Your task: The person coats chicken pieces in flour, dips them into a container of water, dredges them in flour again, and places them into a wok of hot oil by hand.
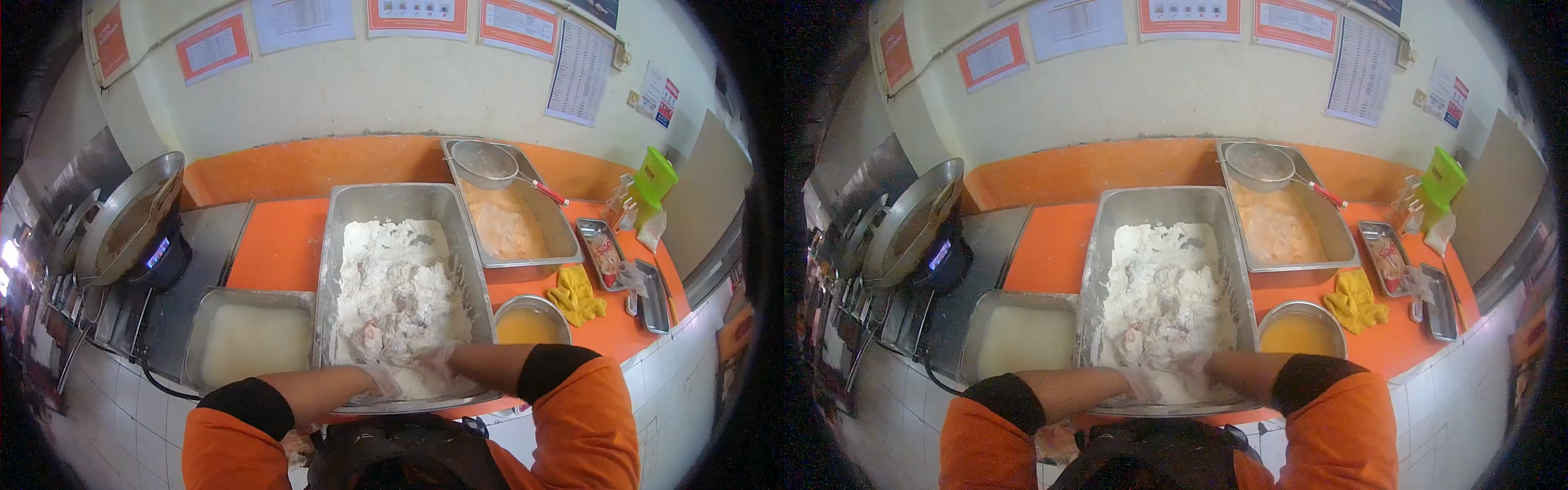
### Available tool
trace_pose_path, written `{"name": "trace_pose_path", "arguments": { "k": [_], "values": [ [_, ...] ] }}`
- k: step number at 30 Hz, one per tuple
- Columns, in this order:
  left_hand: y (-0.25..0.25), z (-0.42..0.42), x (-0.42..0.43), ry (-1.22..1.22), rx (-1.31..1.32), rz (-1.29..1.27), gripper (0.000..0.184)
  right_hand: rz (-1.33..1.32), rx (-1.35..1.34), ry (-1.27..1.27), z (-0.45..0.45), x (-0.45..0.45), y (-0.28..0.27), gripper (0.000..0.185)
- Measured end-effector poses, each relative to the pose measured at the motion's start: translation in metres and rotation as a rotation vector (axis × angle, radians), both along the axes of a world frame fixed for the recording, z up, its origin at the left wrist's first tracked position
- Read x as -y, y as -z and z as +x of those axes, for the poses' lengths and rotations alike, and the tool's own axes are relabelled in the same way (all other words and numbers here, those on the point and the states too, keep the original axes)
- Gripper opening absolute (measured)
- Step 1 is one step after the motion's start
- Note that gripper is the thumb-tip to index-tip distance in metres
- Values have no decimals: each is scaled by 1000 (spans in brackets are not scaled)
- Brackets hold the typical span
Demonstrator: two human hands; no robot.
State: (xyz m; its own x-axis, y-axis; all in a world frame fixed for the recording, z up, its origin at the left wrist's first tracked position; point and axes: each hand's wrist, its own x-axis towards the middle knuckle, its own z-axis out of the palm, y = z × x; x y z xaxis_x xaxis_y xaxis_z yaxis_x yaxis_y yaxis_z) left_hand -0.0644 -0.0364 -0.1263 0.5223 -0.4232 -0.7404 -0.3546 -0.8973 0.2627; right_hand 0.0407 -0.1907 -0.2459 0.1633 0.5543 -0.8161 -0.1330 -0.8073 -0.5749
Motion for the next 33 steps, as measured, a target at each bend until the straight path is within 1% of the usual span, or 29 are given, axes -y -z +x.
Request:
{"name": "trace_pose_path", "arguments": {
  "k": [2, 5, 7, 8, 9, 11, 13, 14, 15, 16, 17, 19, 21, 22, 23, 24, 27, 30, 31, 33],
  "values": [
    [2, 4, -4, 146, 82, -33, 32, 12, -96, 148, -23, -6, -3, 31],
    [7, 10, -20, 153, 240, -13, 30, 48, -150, 347, -38, -17, -21, 27],
    [13, 13, -30, 155, 346, -6, 29, 81, -151, 502, -40, -23, -52, 25],
    [16, 16, -34, 156, 401, -1, 29, 104, -134, 600, -41, -25, -76, 24],
    [18, 24, -38, 95, 414, 46, 28, 142, -81, 715, -40, -28, -108, 23],
    [17, 44, -45, -35, 438, 134, 25, 248, 95, 873, -32, -37, -149, 22],
    [-69, 36, -40, -514, 639, -26, 24, 520, 178, 692, 28, -32, -41, 28],
    [-74, 49, -44, -788, 694, -168, 27, 476, 430, 499, 38, -35, -66, 28],
    [-74, 63, -48, -1061, 745, -313, 29, 374, 694, 291, 46, -41, -101, 28],
    [-56, 82, -60, -948, 689, -213, 30, 289, 895, 125, 53, -47, -126, 28],
    [-28, 107, -76, -832, 633, -116, 31, 214, 1034, 15, 58, -49, -146, 29],
    [-22, 122, -86, -655, 587, 29, 33, 104, 1176, -66, 63, -42, -169, 30],
    [-40, 121, -83, -527, 607, 131, 35, 24, 1215, -46, 59, -23, -173, 31],
    [-34, 118, -76, -651, 778, 68, 32, -7, 1200, -8, 57, -14, -170, 31],
    [-28, 121, -72, -745, 850, 23, 31, -29, 1170, 44, 55, -7, -163, 32],
    [-24, 125, -69, -812, 861, -13, 30, -41, 1122, 103, 56, -4, -155, 33],
    [-19, 130, -68, -865, 664, -129, 28, -30, 929, 356, 66, -21, -119, 35],
    [-25, 119, -63, -956, 385, -334, 26, 59, 637, 745, 67, -49, -93, 38],
    [-29, 113, -59, -1033, 276, -423, 25, 128, 487, 874, 65, -55, -91, 38],
    [-39, 104, -50, -1215, 84, -581, 24, 349, 82, 1041, 65, -57, -83, 43]
  ]
}}
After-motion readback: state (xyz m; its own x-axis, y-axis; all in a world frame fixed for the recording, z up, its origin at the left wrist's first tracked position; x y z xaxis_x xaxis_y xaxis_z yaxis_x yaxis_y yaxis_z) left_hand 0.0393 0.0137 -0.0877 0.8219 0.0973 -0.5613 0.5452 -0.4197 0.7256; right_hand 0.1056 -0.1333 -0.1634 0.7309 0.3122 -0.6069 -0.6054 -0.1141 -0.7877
